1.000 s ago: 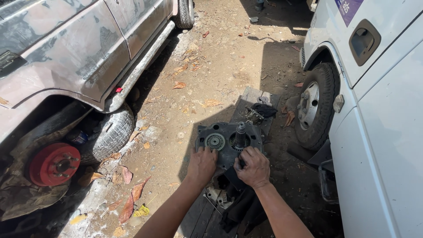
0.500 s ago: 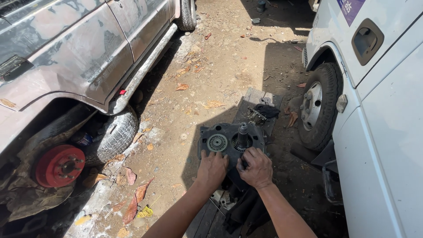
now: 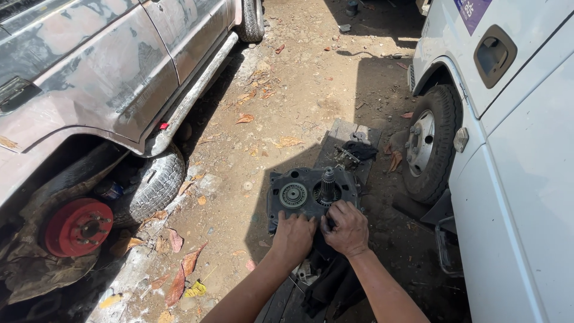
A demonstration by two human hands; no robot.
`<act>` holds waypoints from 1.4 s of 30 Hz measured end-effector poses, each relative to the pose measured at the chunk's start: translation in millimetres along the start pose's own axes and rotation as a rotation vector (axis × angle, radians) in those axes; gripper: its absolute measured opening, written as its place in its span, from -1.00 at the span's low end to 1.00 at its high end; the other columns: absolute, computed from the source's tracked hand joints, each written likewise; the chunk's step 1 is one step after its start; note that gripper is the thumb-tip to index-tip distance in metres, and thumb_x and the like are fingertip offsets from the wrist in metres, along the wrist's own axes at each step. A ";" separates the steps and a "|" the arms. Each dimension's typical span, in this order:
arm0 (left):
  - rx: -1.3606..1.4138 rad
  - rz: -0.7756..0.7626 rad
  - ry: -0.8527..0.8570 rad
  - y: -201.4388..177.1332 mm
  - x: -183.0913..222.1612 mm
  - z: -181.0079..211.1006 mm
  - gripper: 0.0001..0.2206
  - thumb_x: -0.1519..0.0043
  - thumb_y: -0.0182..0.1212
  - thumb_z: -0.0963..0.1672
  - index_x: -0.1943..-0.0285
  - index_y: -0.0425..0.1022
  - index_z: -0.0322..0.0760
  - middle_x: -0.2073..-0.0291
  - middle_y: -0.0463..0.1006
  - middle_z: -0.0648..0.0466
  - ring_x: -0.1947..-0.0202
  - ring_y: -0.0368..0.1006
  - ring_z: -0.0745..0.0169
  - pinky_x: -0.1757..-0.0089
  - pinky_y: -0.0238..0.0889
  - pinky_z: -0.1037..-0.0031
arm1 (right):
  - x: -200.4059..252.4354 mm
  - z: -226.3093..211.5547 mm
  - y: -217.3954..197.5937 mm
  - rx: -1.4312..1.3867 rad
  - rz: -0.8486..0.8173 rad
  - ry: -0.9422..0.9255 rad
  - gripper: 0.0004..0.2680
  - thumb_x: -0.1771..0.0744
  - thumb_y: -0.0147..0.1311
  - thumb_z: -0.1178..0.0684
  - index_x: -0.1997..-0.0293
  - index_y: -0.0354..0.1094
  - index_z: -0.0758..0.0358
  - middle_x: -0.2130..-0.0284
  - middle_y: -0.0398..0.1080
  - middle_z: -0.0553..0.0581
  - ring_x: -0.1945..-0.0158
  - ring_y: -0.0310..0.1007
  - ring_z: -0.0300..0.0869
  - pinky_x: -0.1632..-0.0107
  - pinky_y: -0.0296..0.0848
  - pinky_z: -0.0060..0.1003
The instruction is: Cleaning and inspecting a vehicle gearbox housing and internal gears using a cloth
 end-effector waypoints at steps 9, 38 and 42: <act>-0.023 0.027 -0.123 21.4 -5.2 -29.3 -0.83 -0.29 0.08 -0.15 0.04 0.57 -0.16 0.44 0.59 -0.04 0.35 0.60 -0.12 0.07 0.29 -0.21 | 0.1 0.5 1.5 0.001 0.026 0.002 -0.82 -0.27 0.16 0.02 0.49 0.17 -0.06 0.45 0.22 -0.07 0.47 0.36 -0.13 0.46 0.43 -0.21; -0.036 0.130 -0.432 1.5 -5.9 8.0 -0.83 -0.24 0.01 -0.12 0.09 0.51 0.01 0.45 0.59 0.05 0.36 0.62 -0.10 0.14 0.17 -0.02 | -14.7 8.2 -18.9 -0.138 -0.146 -0.162 -0.80 -0.29 0.26 0.10 0.40 0.20 0.04 0.41 0.14 -0.05 0.43 0.35 -0.08 0.44 0.41 -0.18; -0.080 0.098 -0.436 -11.4 -7.2 16.4 -0.84 -0.24 -0.01 -0.13 0.11 0.48 0.00 0.46 0.57 0.07 0.39 0.61 -0.09 0.19 0.14 0.03 | -7.7 19.2 -5.3 -0.123 -0.141 -0.155 -0.77 -0.23 0.34 0.01 0.42 0.20 0.02 0.40 0.18 -0.06 0.38 0.39 -0.06 0.42 0.41 -0.13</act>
Point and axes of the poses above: each hand's wrist, its own x-axis away from the middle knuckle, its own y-axis out of the palm, z = x × y, the point moved 5 cm from there along -x, towards the middle knuckle
